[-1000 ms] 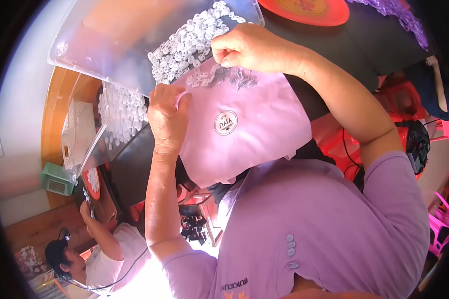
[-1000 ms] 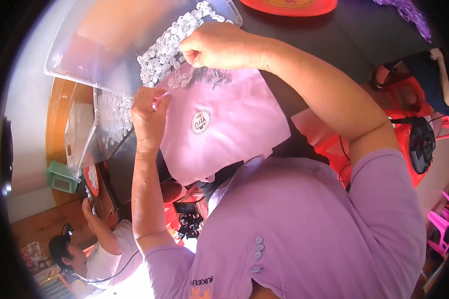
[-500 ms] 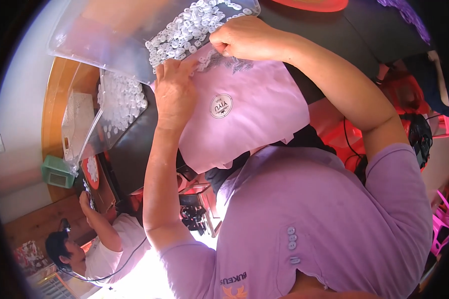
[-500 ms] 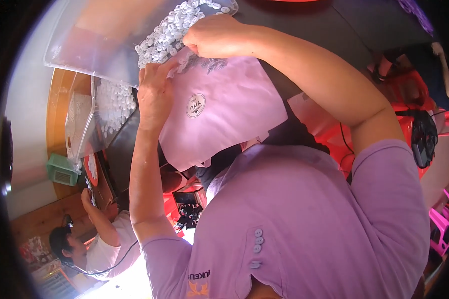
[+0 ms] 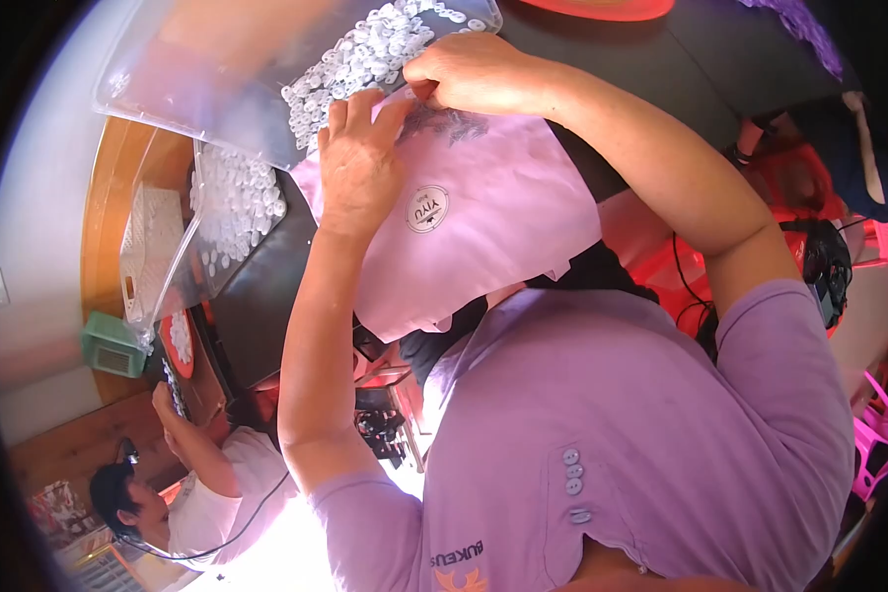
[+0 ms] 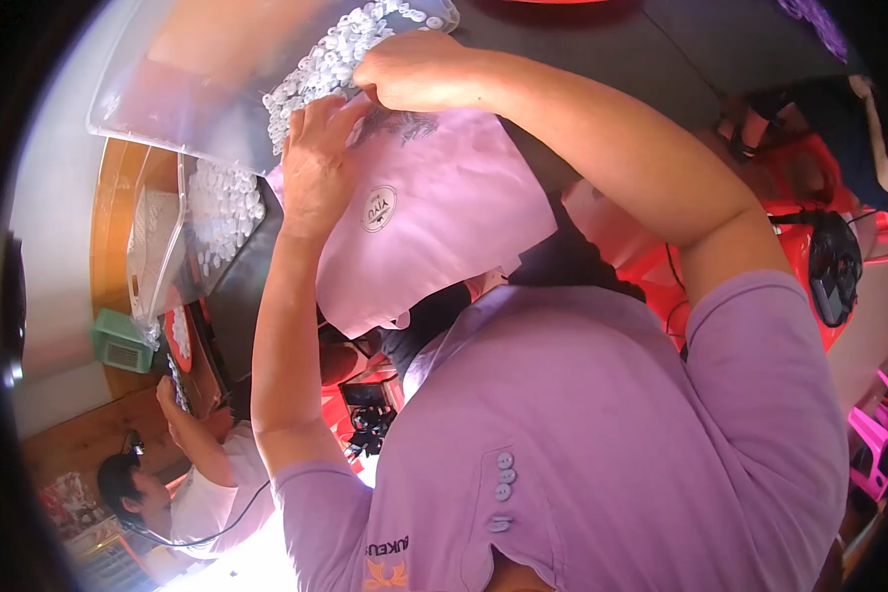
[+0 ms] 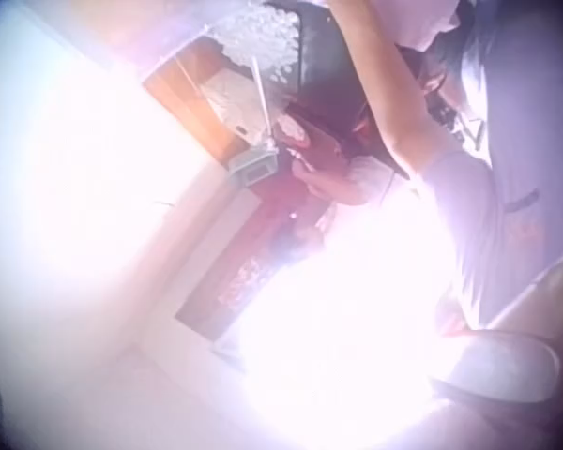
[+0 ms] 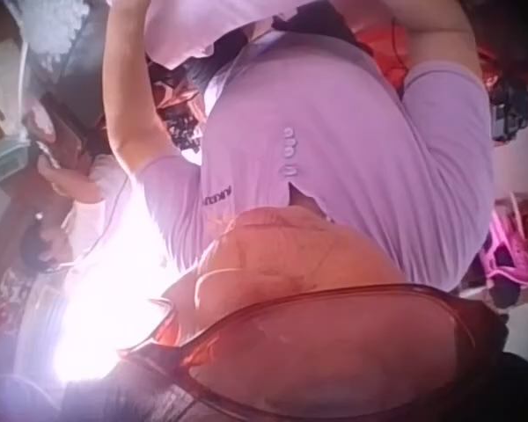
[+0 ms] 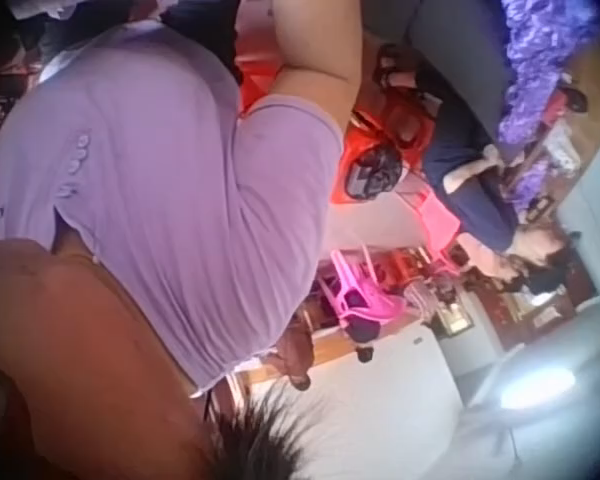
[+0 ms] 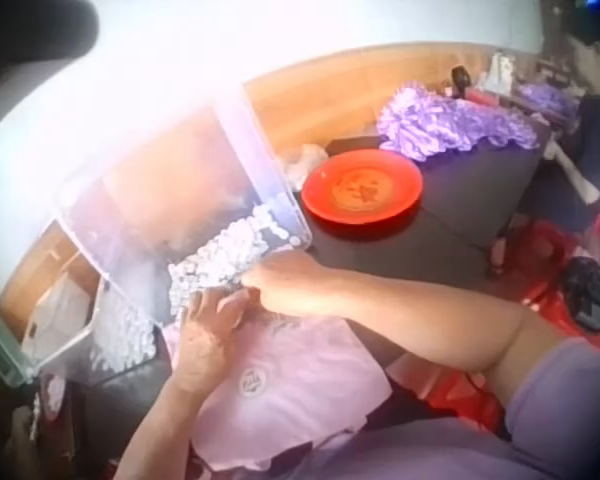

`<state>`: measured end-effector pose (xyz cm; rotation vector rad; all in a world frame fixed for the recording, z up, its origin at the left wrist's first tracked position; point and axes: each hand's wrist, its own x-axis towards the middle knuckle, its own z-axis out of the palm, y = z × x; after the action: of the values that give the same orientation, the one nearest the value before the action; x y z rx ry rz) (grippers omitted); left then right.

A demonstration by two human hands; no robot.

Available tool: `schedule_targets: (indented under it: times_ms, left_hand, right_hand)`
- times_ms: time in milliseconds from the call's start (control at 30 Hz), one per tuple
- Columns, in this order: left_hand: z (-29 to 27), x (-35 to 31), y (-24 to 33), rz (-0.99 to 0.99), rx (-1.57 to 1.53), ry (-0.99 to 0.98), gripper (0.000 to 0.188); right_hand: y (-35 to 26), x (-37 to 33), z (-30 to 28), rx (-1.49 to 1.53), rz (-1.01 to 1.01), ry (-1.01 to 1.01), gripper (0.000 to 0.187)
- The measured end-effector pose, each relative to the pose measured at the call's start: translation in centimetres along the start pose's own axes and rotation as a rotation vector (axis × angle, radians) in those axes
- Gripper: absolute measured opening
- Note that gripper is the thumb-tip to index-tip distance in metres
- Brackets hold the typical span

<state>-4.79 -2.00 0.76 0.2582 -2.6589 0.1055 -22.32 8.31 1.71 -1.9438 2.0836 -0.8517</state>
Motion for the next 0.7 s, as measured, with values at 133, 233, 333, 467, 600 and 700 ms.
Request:
schedule_targets:
  times_ms: [133, 233, 333, 467, 600, 700]
  left_hand:
    - [-1.4, -2.7, -0.5, 0.008, -0.173, -0.005, 0.034]
    - [-2.9, -4.4, 0.5, -0.056, -0.267, 0.057, 0.036]
    - [-3.2, -6.0, 0.8, -0.24, -0.354, 0.136, 0.036]
    - [-3.4, -6.8, 0.5, -0.295, -0.37, 0.131, 0.028]
    - [-3.6, -6.9, 0.0, -0.42, -0.442, 0.211, 0.023]
    - [-3.7, -6.8, -1.2, -0.496, -0.41, 0.207, 0.016]
  right_hand:
    - [-0.4, 0.0, -0.5, -0.003, -0.02, -0.032, 0.012]
    - [-0.5, -0.2, -0.6, -0.01, 0.012, -0.039, 0.012]
    - [-0.2, 0.0, 0.0, 0.013, 0.002, 0.008, 0.005]
    - [0.0, -0.2, 0.2, 0.031, -0.054, 0.065, 0.006]
    - [0.2, 0.0, 0.6, 0.037, -0.079, 0.093, 0.008]
    - [0.0, 0.1, 0.4, 0.034, -0.059, 0.082, 0.009]
